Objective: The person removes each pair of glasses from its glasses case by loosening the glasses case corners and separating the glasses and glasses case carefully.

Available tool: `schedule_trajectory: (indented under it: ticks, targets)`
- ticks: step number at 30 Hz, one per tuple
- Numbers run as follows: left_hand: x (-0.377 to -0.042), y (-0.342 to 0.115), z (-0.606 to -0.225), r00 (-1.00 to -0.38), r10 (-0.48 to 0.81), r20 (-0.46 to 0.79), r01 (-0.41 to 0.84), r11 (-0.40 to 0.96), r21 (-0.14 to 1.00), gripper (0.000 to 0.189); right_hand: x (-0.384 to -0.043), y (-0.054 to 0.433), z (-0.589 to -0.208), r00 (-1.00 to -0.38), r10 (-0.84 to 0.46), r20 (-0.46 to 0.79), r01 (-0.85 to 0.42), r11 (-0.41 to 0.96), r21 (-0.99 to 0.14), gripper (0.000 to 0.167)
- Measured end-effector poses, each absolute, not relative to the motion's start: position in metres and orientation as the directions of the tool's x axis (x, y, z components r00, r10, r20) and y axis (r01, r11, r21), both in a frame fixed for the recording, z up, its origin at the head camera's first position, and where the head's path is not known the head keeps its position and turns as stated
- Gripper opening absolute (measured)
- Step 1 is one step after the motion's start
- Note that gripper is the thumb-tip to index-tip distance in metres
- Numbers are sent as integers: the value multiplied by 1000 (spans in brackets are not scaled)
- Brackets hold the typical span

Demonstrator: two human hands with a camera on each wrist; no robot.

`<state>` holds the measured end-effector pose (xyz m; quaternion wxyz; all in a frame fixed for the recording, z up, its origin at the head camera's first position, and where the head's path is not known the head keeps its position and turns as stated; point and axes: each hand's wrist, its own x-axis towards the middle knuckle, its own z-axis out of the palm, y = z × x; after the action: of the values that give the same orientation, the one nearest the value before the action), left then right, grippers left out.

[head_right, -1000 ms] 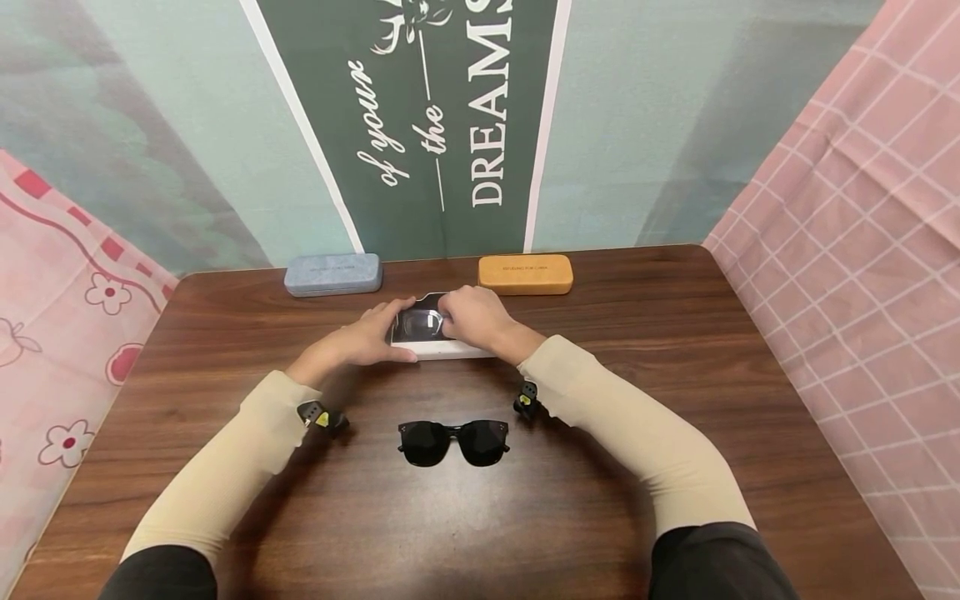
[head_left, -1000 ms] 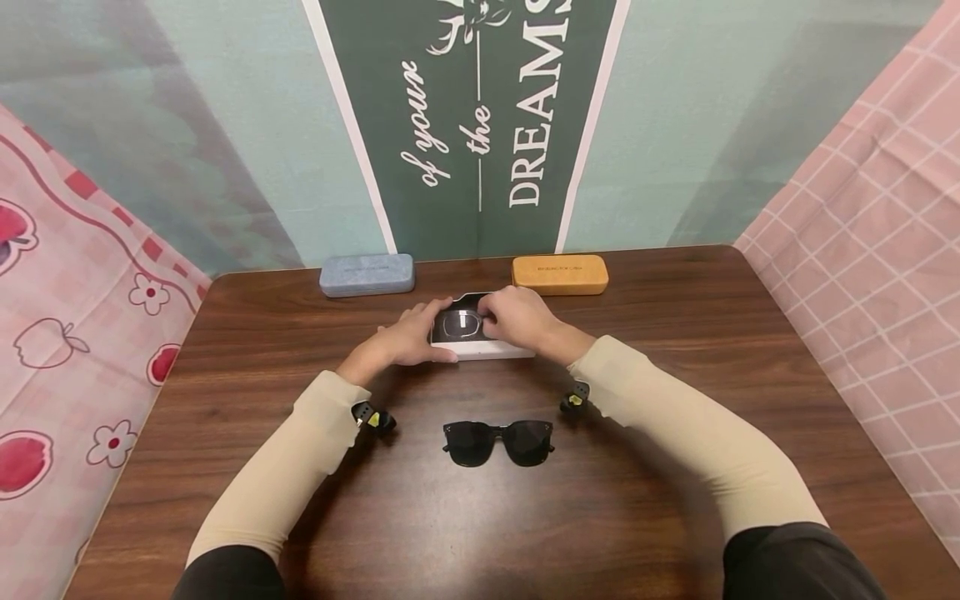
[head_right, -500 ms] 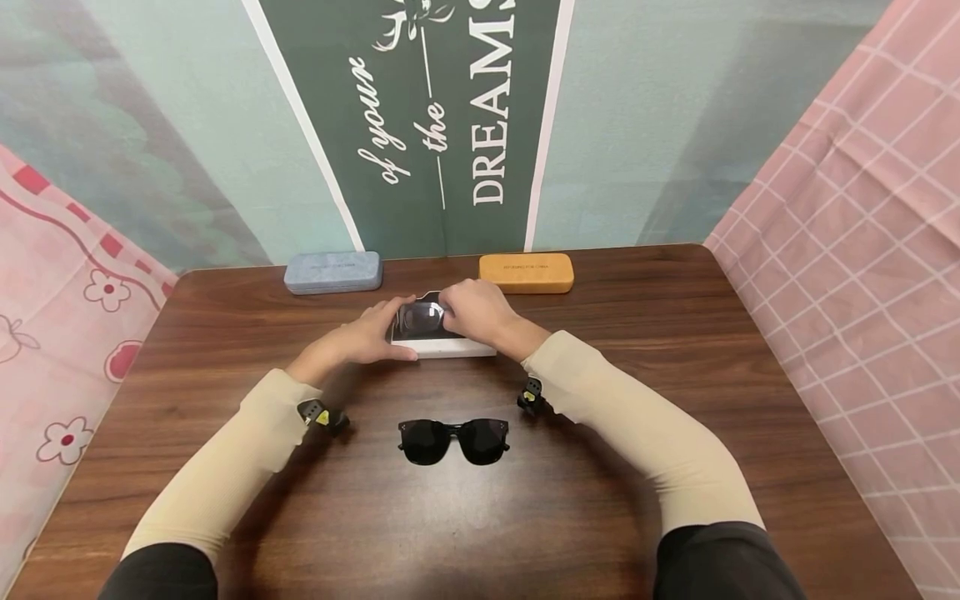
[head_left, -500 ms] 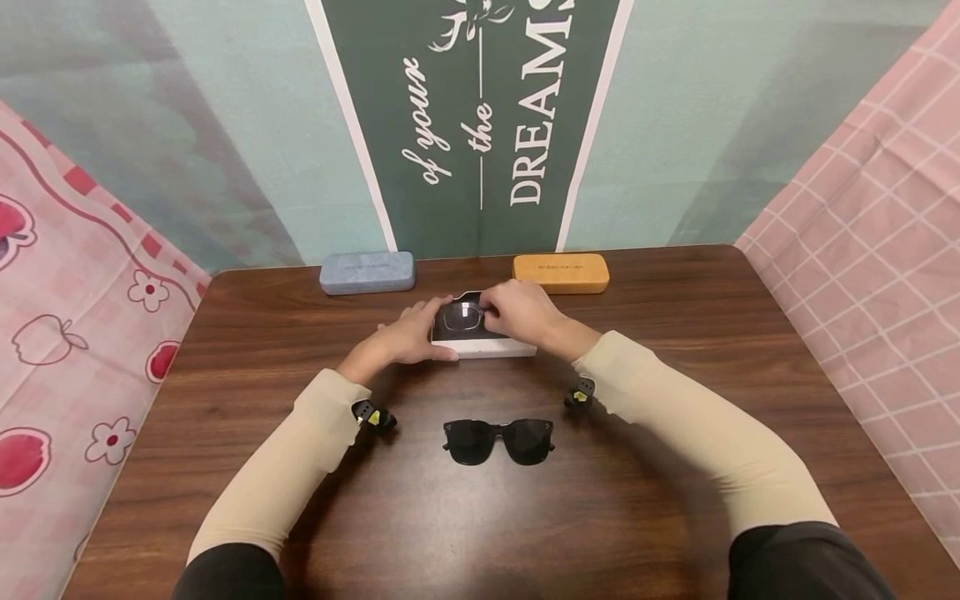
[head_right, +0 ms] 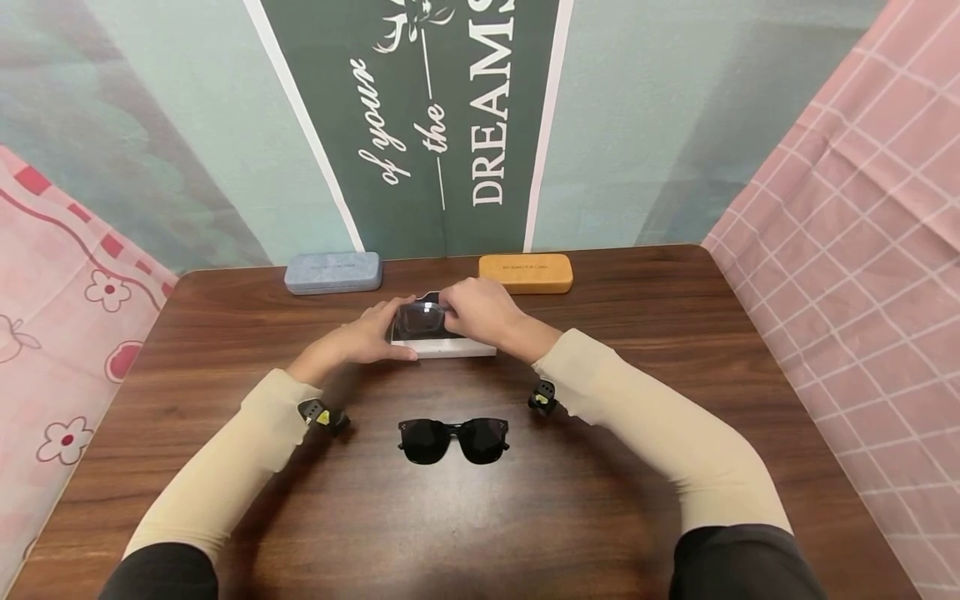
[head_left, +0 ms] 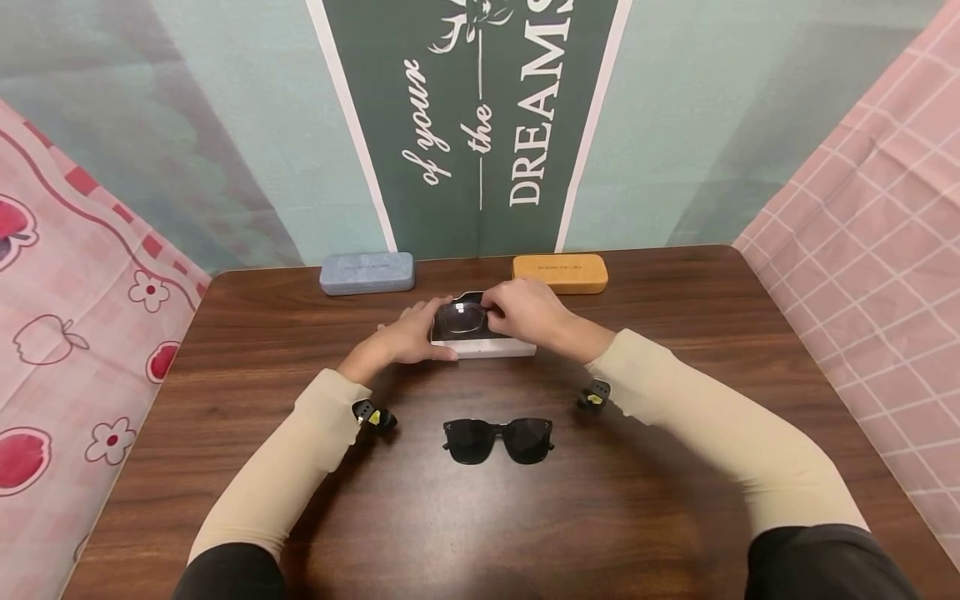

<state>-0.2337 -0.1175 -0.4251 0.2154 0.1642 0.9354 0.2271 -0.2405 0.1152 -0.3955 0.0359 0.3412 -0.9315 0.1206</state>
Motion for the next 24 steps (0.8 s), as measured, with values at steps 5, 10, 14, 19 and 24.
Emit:
schedule_trajectory:
  ticks: [5,10,14,19,24]
  targets:
    - [-233,-117,-426,-856,411,-312,222,839,497,102,-231,120,-389,-737,-654,173,-676,714,-183,7]
    - [-233,-117,-426,-858,414,-304,225,835,502,102,-222,125,-383,-710,-679,185,-704,692,-161,8]
    - [-232,-117,-427,-857,413,-310,219,835,505,101,-216,130,-379,-712,-679,180,-702,694,-161,8]
    - [-232,-117,-426,-854,412,-317,220,839,497,102,-213,139,-373,-720,-671,177,-694,700,-169,8]
    - [-231,-117,-426,-854,412,-318,222,841,494,103,-208,151,-364,-722,-671,169,-692,701,-174,9]
